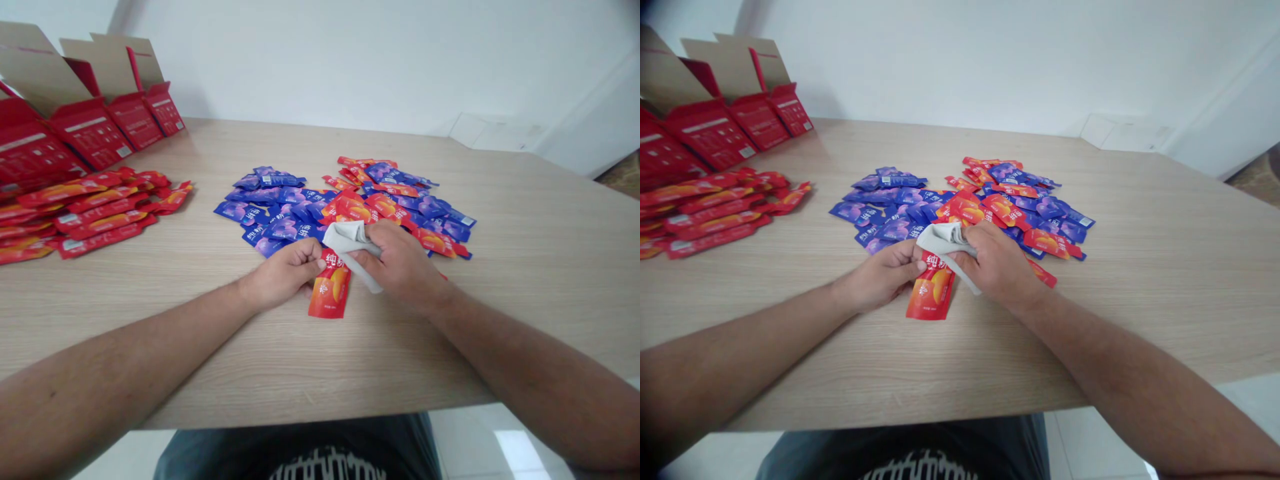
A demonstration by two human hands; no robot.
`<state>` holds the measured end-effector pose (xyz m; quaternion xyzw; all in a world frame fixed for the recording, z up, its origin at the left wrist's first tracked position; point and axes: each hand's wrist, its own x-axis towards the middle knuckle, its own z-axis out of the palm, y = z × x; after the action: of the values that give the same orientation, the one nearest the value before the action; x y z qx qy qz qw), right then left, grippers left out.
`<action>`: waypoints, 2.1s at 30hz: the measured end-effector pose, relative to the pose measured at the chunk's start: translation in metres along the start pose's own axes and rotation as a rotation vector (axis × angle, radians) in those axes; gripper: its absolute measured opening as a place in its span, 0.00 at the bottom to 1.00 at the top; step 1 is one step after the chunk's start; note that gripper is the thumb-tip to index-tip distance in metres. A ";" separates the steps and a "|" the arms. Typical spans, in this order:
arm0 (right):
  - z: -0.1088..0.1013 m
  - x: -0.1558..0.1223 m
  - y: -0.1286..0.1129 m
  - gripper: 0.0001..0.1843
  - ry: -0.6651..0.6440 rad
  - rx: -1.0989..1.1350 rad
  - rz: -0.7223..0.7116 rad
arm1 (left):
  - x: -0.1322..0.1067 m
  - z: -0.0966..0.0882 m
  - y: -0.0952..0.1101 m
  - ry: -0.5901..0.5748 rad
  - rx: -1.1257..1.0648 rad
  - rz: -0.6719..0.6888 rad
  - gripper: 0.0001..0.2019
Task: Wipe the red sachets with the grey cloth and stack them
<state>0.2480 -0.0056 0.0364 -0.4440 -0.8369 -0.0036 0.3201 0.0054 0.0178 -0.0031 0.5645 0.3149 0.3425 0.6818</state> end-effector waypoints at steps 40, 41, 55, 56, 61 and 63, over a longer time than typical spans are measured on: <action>-0.003 -0.001 -0.011 0.07 -0.215 0.032 -0.041 | 0.000 0.005 0.004 0.120 -0.082 -0.024 0.15; -0.003 -0.001 -0.010 0.08 -0.175 0.016 -0.016 | 0.001 0.005 0.004 0.115 -0.086 -0.036 0.15; -0.004 -0.005 -0.025 0.07 -0.298 -0.057 -0.099 | 0.000 0.014 0.012 0.222 -0.131 -0.047 0.15; -0.003 -0.006 -0.028 0.07 -0.338 -0.048 -0.150 | -0.001 0.015 0.012 0.234 -0.138 -0.047 0.14; -0.004 -0.008 -0.042 0.03 -0.495 -0.029 -0.294 | -0.003 0.014 0.014 0.228 -0.177 -0.077 0.13; -0.008 -0.006 -0.034 0.02 -0.541 -0.027 -0.313 | -0.003 0.013 0.014 0.205 -0.170 -0.065 0.14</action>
<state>0.2290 -0.0329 0.0489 -0.2988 -0.9498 0.0540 0.0754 0.0124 0.0096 0.0133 0.4563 0.3707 0.4016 0.7022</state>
